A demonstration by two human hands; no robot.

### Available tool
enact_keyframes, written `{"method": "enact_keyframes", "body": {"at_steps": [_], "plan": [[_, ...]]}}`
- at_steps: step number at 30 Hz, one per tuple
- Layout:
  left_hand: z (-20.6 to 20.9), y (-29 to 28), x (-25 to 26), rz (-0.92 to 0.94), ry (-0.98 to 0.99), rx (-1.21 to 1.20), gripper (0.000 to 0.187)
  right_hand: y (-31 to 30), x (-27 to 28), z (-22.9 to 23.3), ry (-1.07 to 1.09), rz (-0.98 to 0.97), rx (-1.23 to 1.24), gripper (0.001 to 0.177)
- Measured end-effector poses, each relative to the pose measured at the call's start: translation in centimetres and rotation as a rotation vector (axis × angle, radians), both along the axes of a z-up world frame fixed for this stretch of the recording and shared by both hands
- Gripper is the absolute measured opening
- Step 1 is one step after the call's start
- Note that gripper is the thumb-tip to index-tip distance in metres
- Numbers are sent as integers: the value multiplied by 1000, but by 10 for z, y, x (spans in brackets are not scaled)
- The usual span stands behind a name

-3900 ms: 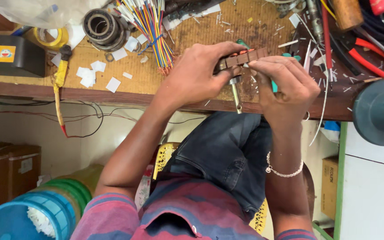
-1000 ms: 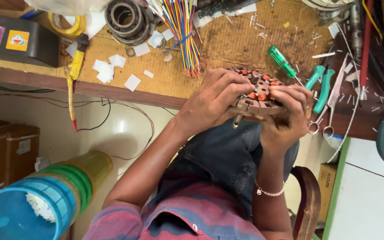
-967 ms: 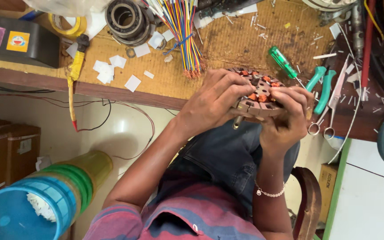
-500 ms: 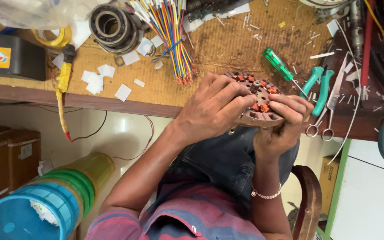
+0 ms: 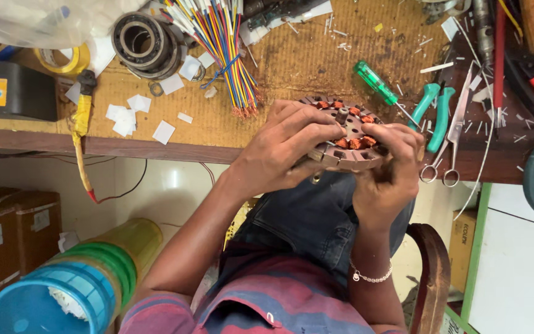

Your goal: The person works on a circular electrical component, likely a motor stator, using a screwdriver to adjust copper windings and inserting small white insulating pieces into slots. The person repeatedly picks up insulators, places them into the component, and uses the screwdriver to press or align the windings.

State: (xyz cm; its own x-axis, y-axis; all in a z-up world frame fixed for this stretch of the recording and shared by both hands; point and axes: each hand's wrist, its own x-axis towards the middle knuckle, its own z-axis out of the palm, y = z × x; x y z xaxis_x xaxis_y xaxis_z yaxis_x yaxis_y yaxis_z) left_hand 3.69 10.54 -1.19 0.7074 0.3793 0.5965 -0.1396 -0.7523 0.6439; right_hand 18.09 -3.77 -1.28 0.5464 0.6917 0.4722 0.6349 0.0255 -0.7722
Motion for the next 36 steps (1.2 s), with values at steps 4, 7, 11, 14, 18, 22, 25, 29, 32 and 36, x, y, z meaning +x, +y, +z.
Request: {"method": "enact_keyframes", "body": {"at_steps": [4, 7, 11, 14, 18, 22, 25, 29, 32, 36], "plan": [[-3, -4, 3, 57, -41, -11, 52, 1, -3, 0, -114, -17, -30, 27], [-2, -10, 8, 75, -26, -7, 45, 1, -5, -5, -20, -15, 6, 26], [3, -11, 12, 100, -24, 46, 42, 1, -7, -13, 48, -10, 63, 31], [6, -11, 12, 120, -25, 62, 41, 2, -9, -15, 67, -7, 86, 34], [7, -12, 12, 139, -14, 62, 39, 2, -8, -14, 87, -4, 74, 35], [7, -14, 12, 162, -20, 56, 38, 0, -10, -11, 131, 21, 77, 33], [6, -15, 13, 182, -32, 54, 37, 2, -10, -9, 131, 38, 75, 31], [2, -17, 15, 192, -31, 64, 36, 3, -12, -9, 126, 36, 74, 30], [-1, -18, 15, 199, -36, 62, 37, 4, -13, -9, 116, 29, 84, 28], [-1, -15, 12, 189, -56, 56, 37, 2, -11, -6, 103, 44, 76, 30]]}}
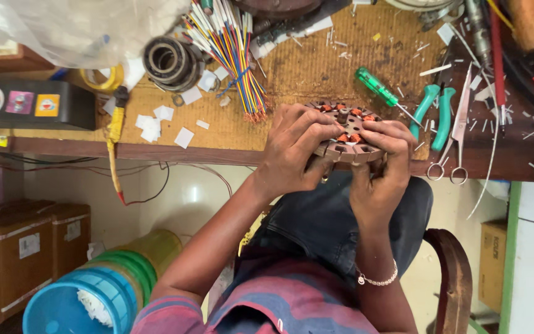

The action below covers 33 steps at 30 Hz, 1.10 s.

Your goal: The person works on a circular electrical component, likely a motor stator, using a screwdriver to adjust copper windings and inserting small white insulating pieces into slots. The person repeatedly picks up insulators, places them into the component, and uses the screwdriver to press or align the windings.

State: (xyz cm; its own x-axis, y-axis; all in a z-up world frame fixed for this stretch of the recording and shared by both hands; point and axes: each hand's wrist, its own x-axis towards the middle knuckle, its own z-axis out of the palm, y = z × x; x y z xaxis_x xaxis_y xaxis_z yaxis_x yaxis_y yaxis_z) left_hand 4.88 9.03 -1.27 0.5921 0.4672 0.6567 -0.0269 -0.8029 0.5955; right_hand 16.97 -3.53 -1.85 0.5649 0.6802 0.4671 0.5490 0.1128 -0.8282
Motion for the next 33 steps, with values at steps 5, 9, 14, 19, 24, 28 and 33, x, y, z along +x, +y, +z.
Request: {"method": "enact_keyframes", "body": {"at_steps": [5, 9, 14, 19, 24, 28, 33], "plan": [[9, 4, -4, -96, -26, 3, 42, 2, 5, 10, -60, 14, 5, 31], [13, -1, -1, -42, -57, 92, 34, -3, 9, 17, -83, 74, -13, 27], [12, -2, 10, 2, -103, 124, 33, -8, 13, 26, -78, 116, -64, 29], [11, -3, 3, 13, -70, 82, 32, -14, 17, 37, -169, 146, -148, 30], [12, 10, -8, -121, 66, 133, 56, -25, 57, 52, 87, 383, -89, 30], [2, 15, -11, -211, 103, 46, 73, -7, 96, 51, 66, 179, -56, 21], [11, 7, -2, -162, 97, 130, 57, 53, 117, 54, -536, 180, -349, 31]]}}
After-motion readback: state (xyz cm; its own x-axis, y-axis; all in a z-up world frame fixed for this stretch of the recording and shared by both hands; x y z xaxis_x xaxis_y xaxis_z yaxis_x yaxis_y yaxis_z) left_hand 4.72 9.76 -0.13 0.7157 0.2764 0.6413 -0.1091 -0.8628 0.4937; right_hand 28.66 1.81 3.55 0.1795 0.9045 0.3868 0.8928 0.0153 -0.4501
